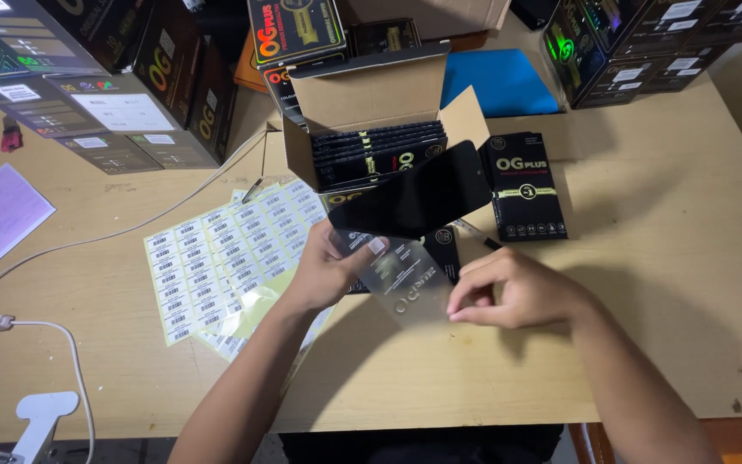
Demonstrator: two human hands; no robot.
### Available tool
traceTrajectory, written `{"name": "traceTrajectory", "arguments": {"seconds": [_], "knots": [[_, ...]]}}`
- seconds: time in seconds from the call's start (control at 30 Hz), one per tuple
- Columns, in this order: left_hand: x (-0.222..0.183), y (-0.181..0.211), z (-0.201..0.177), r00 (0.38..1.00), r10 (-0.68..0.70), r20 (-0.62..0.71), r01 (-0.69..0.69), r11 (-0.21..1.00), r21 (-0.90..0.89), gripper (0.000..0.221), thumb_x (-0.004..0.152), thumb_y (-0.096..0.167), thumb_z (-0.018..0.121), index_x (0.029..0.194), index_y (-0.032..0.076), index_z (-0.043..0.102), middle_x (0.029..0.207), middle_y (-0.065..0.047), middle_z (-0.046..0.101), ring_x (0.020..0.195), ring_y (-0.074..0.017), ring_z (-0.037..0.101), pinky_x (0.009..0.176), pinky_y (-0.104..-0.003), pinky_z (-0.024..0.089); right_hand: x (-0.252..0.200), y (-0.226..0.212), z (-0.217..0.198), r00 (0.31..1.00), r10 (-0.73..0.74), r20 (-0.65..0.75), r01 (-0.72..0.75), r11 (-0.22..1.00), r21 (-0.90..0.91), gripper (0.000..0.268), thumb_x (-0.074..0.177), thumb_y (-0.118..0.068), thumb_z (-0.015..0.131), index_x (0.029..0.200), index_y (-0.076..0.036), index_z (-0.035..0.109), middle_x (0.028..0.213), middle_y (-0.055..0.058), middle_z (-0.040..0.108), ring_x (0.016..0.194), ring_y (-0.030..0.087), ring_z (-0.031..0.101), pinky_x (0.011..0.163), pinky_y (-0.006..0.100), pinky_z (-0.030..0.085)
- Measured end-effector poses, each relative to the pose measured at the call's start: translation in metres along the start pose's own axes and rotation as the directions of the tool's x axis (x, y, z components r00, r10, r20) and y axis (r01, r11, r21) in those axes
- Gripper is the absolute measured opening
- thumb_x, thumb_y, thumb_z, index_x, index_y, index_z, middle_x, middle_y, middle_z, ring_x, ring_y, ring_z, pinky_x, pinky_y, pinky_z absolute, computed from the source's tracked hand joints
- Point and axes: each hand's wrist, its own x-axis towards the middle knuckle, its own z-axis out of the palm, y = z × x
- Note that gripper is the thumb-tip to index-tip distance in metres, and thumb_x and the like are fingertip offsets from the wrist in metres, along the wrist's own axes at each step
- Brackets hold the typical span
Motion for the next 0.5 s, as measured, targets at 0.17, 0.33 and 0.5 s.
{"name": "traceTrajectory", "arguments": {"seconds": [0.17, 0.33, 0.5], "knots": [[0.002, -0.001, -0.012, 0.994, 0.092, 0.066, -0.087, 0.994, -0.066, 0.032, 0.084, -0.004, 0.075, 0.115, 0.002, 0.072, 0.095, -0.013, 0.077, 0.093, -0.0156, 0.067, 0.086, -0.035, 0.058, -0.024, 0.031, -0.032, 0.95, -0.148, -0.276, 0.171, 0.983, 0.063, 0.007, 0.073, -0.005, 0.087, 0.078, -0.007, 0.082, 0.079, 0.008, 0.065, 0.065, 0.016, 0.065, 0.06, 0.03, 0.058], [-0.001, 0.036, 0.008, 0.989, 0.073, 0.127, -0.054, 0.987, -0.149, 0.024, 0.083, -0.004, 0.076, 0.106, 0.001, 0.071, 0.084, -0.011, 0.075, 0.085, -0.0149, 0.07, 0.073, -0.033, 0.062, -0.032, 0.043, -0.04, 0.884, -0.208, -0.418, 0.258, 0.964, 0.067, 0.005, 0.081, 0.001, 0.078, 0.086, -0.001, 0.076, 0.107, 0.02, 0.067, 0.088, 0.026, 0.068, 0.075, 0.036, 0.06], [-0.004, 0.048, 0.011, 0.984, 0.085, 0.157, -0.055, 0.981, -0.185, 0.025, 0.082, -0.006, 0.077, 0.106, 0.0, 0.071, 0.084, -0.013, 0.075, 0.086, -0.0166, 0.072, 0.072, -0.034, 0.063, -0.036, 0.055, -0.037, 0.882, -0.182, -0.435, 0.262, 0.956, 0.131, 0.006, 0.081, 0.001, 0.077, 0.086, 0.001, 0.073, 0.123, 0.027, 0.065, 0.075, 0.022, 0.072, 0.068, 0.037, 0.061]]}}
